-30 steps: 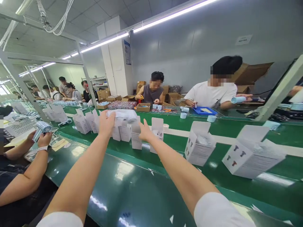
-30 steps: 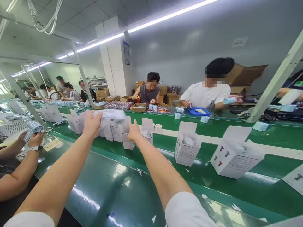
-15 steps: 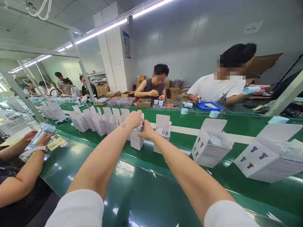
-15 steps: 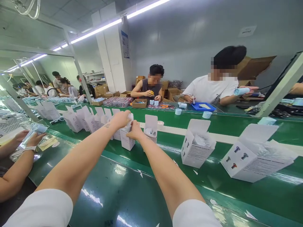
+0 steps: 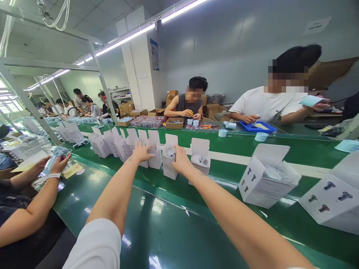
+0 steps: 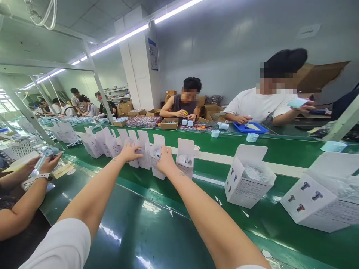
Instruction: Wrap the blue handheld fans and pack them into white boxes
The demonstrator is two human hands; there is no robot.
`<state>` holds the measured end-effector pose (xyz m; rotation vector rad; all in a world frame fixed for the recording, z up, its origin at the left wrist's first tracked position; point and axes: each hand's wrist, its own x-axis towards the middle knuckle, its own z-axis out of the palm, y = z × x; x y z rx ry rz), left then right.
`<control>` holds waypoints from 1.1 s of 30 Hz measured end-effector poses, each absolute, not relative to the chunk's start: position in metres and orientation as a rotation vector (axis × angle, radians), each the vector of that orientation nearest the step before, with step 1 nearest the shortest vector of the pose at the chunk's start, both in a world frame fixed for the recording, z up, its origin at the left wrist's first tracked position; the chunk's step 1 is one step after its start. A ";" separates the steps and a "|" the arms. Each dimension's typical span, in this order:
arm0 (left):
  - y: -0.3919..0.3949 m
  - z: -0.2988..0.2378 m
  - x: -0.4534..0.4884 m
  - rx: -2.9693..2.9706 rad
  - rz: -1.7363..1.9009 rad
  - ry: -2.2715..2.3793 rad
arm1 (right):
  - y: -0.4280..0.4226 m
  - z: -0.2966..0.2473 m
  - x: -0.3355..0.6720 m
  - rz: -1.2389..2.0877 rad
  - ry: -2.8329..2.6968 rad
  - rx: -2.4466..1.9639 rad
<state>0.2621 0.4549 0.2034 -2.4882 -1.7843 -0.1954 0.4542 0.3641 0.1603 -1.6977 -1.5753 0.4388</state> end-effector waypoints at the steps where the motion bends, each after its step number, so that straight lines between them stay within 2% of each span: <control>1: 0.459 0.200 0.265 -2.498 -0.146 -1.791 | 0.358 0.159 0.452 0.435 -1.580 -1.695; 7: 0.438 0.213 0.262 -2.409 -0.154 -1.771 | 0.288 0.174 0.443 0.295 -1.774 -1.596; 12: 0.344 0.253 0.225 -2.244 -0.260 -1.631 | 0.180 0.200 0.448 0.493 -1.892 -1.528; 15: 0.279 0.261 0.224 -2.329 -0.359 -1.449 | 0.103 0.198 0.453 0.576 -1.829 -1.502; 18: 0.214 0.250 0.259 -2.700 -0.435 -1.049 | 0.041 0.178 0.460 0.231 -1.630 -1.552; 21: 0.146 0.230 0.319 -3.065 -0.353 -0.572 | -0.005 0.149 0.478 -0.034 -1.499 -1.654; 25: 0.083 0.209 0.390 -3.219 -0.353 -0.239 | -0.068 0.120 0.513 0.043 -1.091 -1.855; 28: 0.058 0.195 0.426 -3.278 -0.392 -0.140 | -0.127 0.109 0.535 0.181 -0.821 -1.818; 33: 0.023 0.164 0.465 -3.250 -0.713 -0.133 | -0.216 0.085 0.583 0.169 -0.534 -1.669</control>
